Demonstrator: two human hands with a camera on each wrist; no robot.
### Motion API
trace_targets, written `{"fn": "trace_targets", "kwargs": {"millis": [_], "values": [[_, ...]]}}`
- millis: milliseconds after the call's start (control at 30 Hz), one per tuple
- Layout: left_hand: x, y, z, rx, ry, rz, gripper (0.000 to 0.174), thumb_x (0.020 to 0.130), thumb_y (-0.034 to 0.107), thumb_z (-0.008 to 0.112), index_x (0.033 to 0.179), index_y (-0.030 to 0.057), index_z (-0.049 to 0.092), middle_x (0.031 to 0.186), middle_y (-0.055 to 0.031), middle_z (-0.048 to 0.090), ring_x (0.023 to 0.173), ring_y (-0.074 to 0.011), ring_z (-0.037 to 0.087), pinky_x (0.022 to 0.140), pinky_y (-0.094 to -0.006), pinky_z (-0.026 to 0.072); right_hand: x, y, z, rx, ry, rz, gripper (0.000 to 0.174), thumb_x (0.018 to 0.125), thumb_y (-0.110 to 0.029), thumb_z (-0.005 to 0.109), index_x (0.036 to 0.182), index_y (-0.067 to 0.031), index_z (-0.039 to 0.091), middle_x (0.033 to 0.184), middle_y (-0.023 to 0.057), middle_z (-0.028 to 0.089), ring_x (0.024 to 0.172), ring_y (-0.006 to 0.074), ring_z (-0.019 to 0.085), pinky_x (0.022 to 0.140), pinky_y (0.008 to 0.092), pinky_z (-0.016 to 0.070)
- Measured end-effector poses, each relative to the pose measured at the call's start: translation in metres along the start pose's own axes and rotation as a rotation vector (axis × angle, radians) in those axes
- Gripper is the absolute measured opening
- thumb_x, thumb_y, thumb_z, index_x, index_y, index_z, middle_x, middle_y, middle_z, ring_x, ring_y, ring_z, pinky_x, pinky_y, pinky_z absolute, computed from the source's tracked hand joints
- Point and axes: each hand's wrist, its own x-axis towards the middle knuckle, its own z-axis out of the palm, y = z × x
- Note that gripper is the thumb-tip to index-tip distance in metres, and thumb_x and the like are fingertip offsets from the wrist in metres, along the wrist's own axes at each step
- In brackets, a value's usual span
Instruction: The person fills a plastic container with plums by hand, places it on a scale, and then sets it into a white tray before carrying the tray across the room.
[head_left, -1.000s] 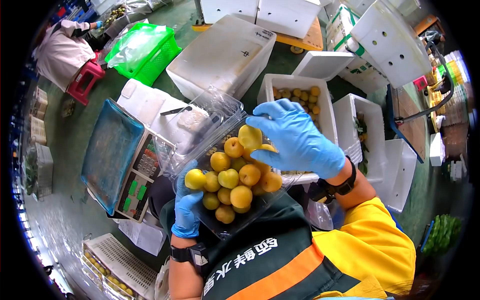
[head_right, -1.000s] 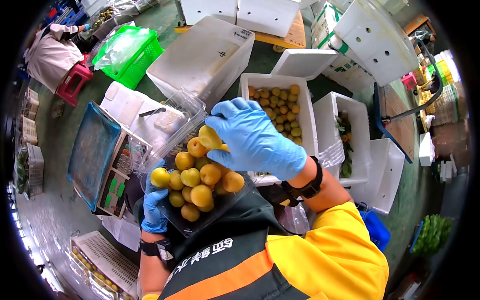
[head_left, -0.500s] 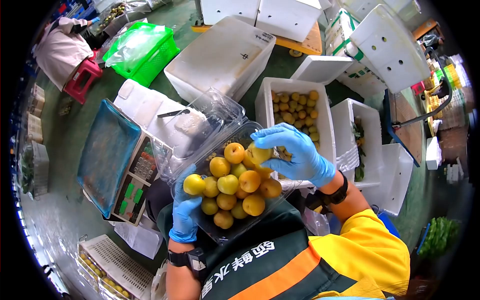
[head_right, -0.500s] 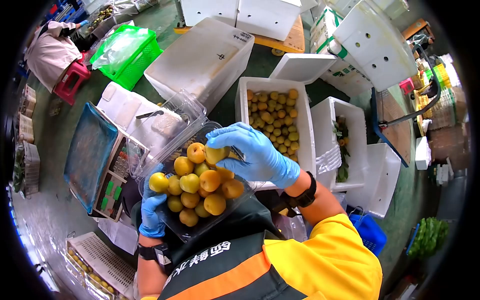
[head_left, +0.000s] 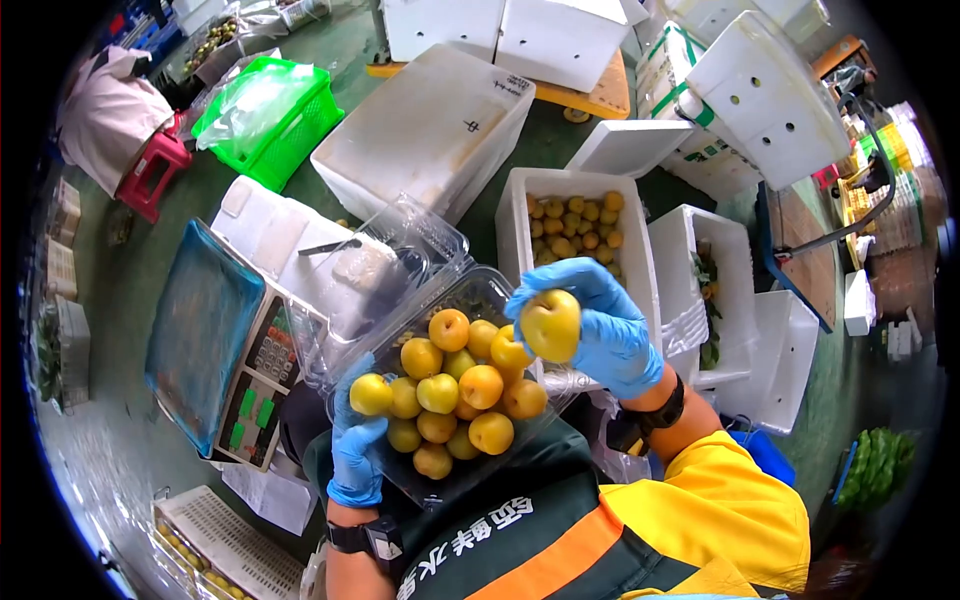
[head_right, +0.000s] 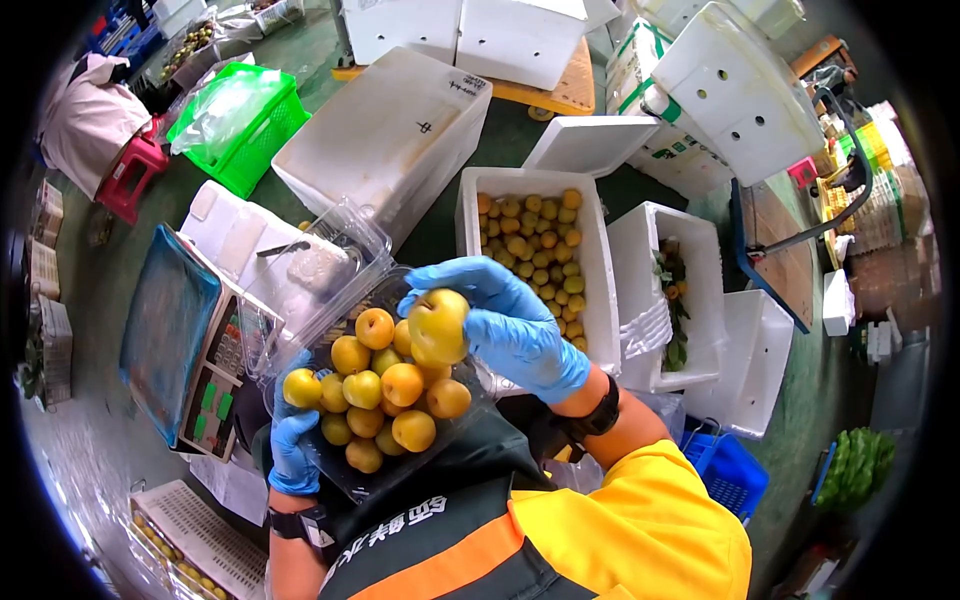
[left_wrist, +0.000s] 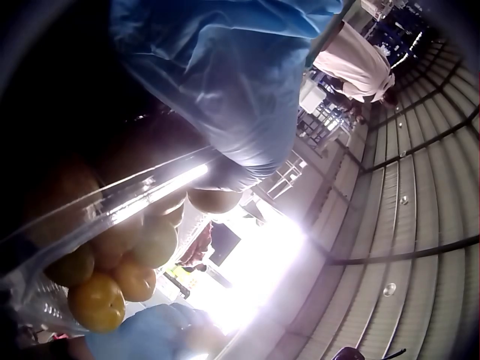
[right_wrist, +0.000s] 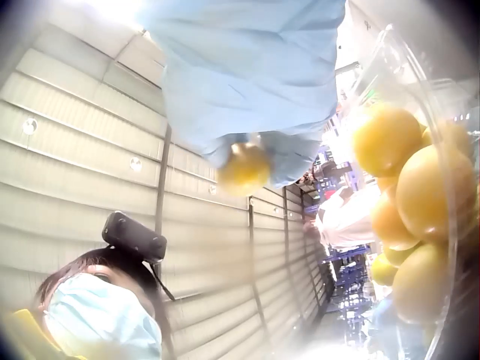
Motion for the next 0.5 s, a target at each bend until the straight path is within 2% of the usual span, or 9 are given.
{"fn": "trace_targets", "kwargs": {"millis": [33,133,167,267,400,433,500], "values": [[0.0,0.001,0.002,0.009,0.001,-0.002,0.073,0.073,0.005,0.061,0.143,0.0033,0.042,0.132,-0.0129,0.054,0.124,-0.0264,0.052,0.112,-0.0402,0.0371,0.001,-0.009,0.014,0.107,0.119,0.129,0.055,0.091,-0.023,0.068,0.137,-0.0029,0.046,0.134,0.0113,0.053,0.121,0.0257,0.055,0.104,0.0363,0.0438],[0.001,-0.001,0.0,0.016,0.017,0.003,0.073,0.072,0.005,0.061,0.143,0.0032,0.042,0.132,-0.0129,0.054,0.124,-0.0263,0.052,0.113,-0.0404,0.0365,-0.002,-0.015,0.014,-0.086,0.115,0.265,0.058,0.088,-0.016,0.07,0.138,-0.0009,0.045,0.137,0.0113,0.051,0.124,0.0246,0.053,0.107,0.0371,0.0411],[-0.001,-0.001,0.002,0.013,0.024,0.002,0.073,0.072,0.005,0.061,0.143,0.0032,0.042,0.132,-0.0131,0.054,0.124,-0.0264,0.052,0.113,-0.0403,0.0366,-0.003,-0.011,0.02,-0.094,0.072,0.127,0.061,0.086,-0.012,0.072,0.14,-0.0014,0.045,0.141,0.0111,0.049,0.128,0.0224,0.05,0.109,0.0358,0.0394],[-0.003,0.0,0.003,0.006,0.027,-0.007,0.073,0.073,0.006,0.061,0.143,0.003,0.042,0.129,-0.0139,0.055,0.123,-0.0265,0.052,0.112,-0.0402,0.0369,-0.006,-0.012,0.016,-0.157,-0.038,0.135,0.063,0.084,-0.005,0.073,0.141,-0.0015,0.044,0.143,0.0109,0.047,0.131,0.0204,0.046,0.111,0.0352,0.0375],[-0.004,0.002,0.008,0.009,0.028,0.011,0.073,0.073,0.007,0.06,0.143,0.0026,0.041,0.127,-0.0147,0.056,0.121,-0.0266,0.053,0.111,-0.0397,0.0379,-0.007,-0.009,0.008,-0.23,-0.116,0.02,0.065,0.08,0.002,0.076,0.137,0.0008,0.047,0.138,0.0116,0.052,0.13,0.0201,0.048,0.112,0.0351,0.036],[-0.004,0.002,0.008,0.011,0.025,0.015,0.073,0.074,0.007,0.059,0.143,0.0026,0.04,0.127,-0.0149,0.055,0.121,-0.027,0.053,0.111,-0.0399,0.0377,-0.008,-0.01,0.015,-0.234,0.002,-0.001,0.062,0.074,-0.003,0.082,0.13,-0.0001,0.055,0.124,0.0141,0.061,0.114,0.0239,0.06,0.104,0.0376,0.0439],[-0.004,0.001,0.007,0.018,0.015,0.018,0.072,0.074,0.008,0.058,0.144,0.0025,0.039,0.128,-0.0154,0.055,0.122,-0.0277,0.052,0.111,-0.0402,0.0372,-0.01,-0.011,0.012,-0.285,-0.022,-0.027,0.061,0.074,-0.003,0.082,0.129,0.0011,0.056,0.123,0.0143,0.062,0.114,0.024,0.06,0.102,0.0379,0.0449]]}}
